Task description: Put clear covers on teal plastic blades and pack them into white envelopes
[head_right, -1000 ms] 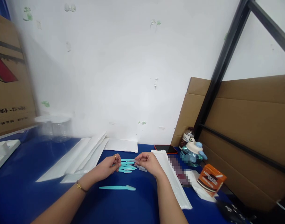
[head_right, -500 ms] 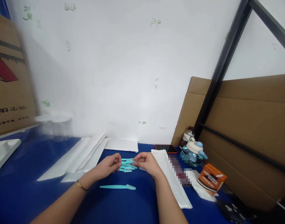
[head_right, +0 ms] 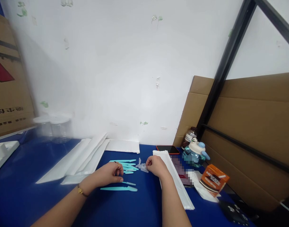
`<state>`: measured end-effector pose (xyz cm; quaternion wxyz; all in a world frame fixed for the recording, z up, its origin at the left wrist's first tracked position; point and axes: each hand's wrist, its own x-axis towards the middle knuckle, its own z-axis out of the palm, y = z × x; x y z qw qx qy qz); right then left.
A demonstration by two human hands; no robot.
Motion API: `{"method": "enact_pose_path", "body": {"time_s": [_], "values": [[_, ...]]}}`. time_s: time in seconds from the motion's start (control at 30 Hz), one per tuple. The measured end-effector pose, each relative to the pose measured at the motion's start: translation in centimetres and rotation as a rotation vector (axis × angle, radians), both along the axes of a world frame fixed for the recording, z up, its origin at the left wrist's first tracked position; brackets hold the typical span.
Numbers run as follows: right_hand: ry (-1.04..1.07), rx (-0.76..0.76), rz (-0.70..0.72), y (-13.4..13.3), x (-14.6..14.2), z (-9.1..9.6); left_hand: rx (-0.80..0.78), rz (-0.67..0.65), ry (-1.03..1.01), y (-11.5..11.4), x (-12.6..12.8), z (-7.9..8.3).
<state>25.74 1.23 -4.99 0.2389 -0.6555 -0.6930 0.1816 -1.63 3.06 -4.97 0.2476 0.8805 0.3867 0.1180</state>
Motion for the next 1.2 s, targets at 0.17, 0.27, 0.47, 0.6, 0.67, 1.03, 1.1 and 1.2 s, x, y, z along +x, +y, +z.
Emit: {"method": "enact_pose_path", "body": {"time_s": [0.17,0.27,0.47,0.6,0.67,1.03,1.1,1.2], "values": [[-0.085,-0.014,-0.005,0.3,-0.6,-0.9,0.214,0.089,0.070,0.7,-0.1,-0.3],[-0.076,-0.036,0.004,0.4,-0.8,-1.2,0.242,0.074,0.119,1.0,0.0,-0.4],[0.014,-0.002,0.026,0.4,-0.7,-1.1,0.326,0.037,0.153,0.9,0.2,-0.1],[0.215,-0.016,0.058,0.3,-1.2,-0.5,0.381,0.042,0.210,0.5,0.3,0.5],[0.349,-0.043,0.101,0.2,-1.6,-0.2,0.391,0.050,0.222,0.3,0.3,0.8],[0.797,-0.063,0.178,-0.4,-2.7,0.3,0.319,0.062,0.030,0.7,0.1,0.4],[0.825,-0.081,0.166,-0.4,-3.1,0.3,0.282,0.064,-0.007,0.8,0.2,0.2],[0.805,-0.087,0.145,-0.4,-3.5,0.3,0.238,0.082,-0.075,1.0,0.2,0.0]]}}
